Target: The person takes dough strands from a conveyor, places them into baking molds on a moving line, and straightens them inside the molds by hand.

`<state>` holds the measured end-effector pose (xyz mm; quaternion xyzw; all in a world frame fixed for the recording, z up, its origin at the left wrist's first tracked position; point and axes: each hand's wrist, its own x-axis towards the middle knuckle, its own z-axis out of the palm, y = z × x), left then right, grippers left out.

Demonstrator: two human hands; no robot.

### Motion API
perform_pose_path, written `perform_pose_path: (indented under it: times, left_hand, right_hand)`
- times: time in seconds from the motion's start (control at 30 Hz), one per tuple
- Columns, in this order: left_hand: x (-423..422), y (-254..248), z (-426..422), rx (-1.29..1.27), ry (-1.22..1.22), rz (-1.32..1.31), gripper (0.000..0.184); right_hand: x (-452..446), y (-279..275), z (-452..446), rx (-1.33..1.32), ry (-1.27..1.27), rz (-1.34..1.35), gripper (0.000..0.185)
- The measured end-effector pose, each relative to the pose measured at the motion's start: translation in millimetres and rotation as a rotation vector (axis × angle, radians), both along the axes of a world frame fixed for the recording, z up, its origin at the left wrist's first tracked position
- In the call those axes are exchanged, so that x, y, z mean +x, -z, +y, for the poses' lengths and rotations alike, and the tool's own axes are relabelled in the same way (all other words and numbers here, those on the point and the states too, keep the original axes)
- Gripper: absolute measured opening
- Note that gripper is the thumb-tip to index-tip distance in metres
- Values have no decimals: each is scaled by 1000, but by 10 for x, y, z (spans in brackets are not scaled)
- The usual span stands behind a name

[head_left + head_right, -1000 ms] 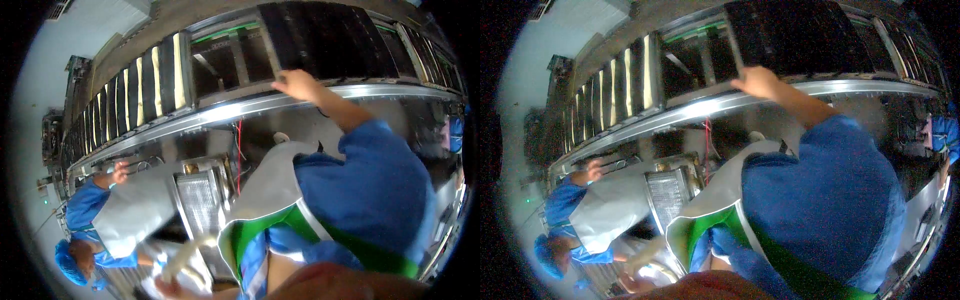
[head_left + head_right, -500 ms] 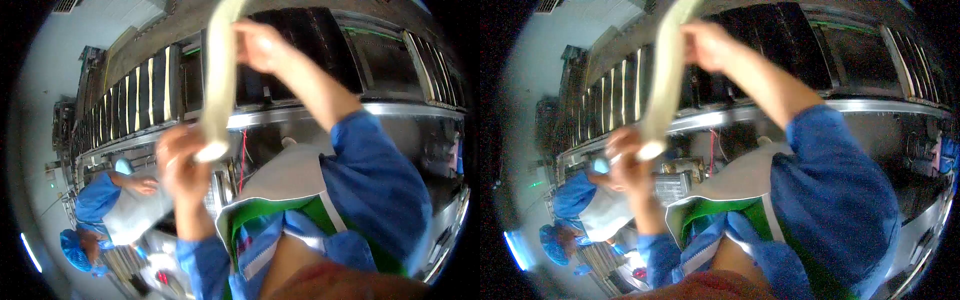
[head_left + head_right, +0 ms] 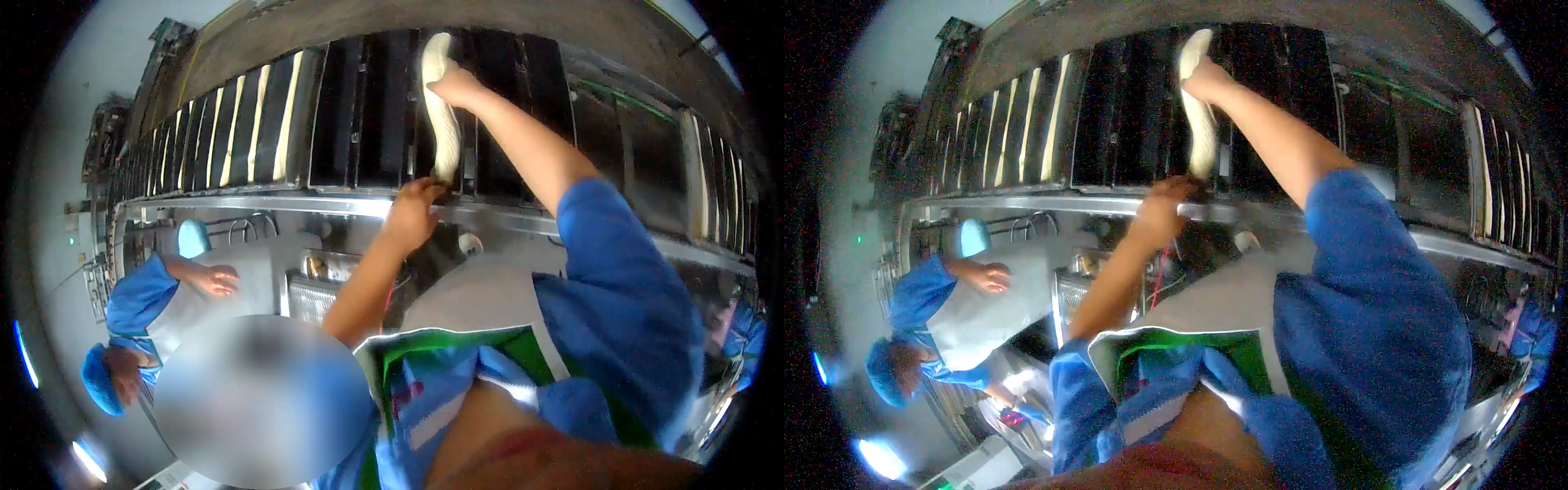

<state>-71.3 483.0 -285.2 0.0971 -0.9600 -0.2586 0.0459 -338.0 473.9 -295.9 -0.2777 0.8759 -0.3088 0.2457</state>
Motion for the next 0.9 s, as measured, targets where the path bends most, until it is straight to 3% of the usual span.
perform_pose_path:
  times: [0.07, 0.1, 0.17, 0.23, 0.33, 0.37, 0.4, 0.47, 0.5, 0.53, 0.57, 0.6, 0.67, 0.73, 0.9]
  left_hand:
    - [233, -103, -46, 46, -46, 4, 34]
    - [360, -175, -54, 51, -135, -70, 33]
    - [706, -144, -85, -21, -255, -84, 36]
    - [1115, -105, -117, 6, -350, -28, 35]
    - [1975, 119, 47, 66, -687, -16, 41]
    - [2411, 422, 106, 144, -870, 11, 41]
    - [2641, 412, 284, 100, -996, -32, 41]
    - [2988, 178, 710, -73, -1182, -207, 39]
    - [3293, 376, 895, -228, -1203, -62, 39]
    - [3347, 243, 1053, -231, -1342, -209, 38]
    - [3531, 255, 1250, -181, -1453, -183, 37]
    - [4242, 412, 1190, -135, -1544, -143, 37]
    - [4370, 489, 1623, -164, -1751, -187, 40]
    - [4784, 586, 1797, -182, -1892, -293, 43]
    - [5625, 667, 1942, -216, -2127, -242, 46]
  right_hand:
    - [50, 65, -239, -126, 51, 105, 71]
    - [87, 99, -344, -90, 27, 244, 63]
    - [-18, 594, -729, 58, -109, 215, 56]
    - [286, 296, -703, 202, -164, 227, 40]
    - [445, 164, -696, 319, -100, 269, 38]
    - [445, 321, -645, 340, -235, 563, 37]
    - [425, 119, -509, 411, -407, 620, 35]
    - [363, 140, -74, -41, -415, 786, 36]
    - [329, 26, 143, -199, -437, 934, 34]
    - [441, -130, 359, -74, -364, 950, 42]
    - [380, -65, 564, -33, -344, 890, 49]
    - [803, 106, 608, -14, -295, 799, 53]
    - [554, 248, 832, 121, -326, 653, 54]
    - [852, 164, 781, 217, -411, 871, 54]
    - [1462, 250, 197, -75, -584, 721, 55]
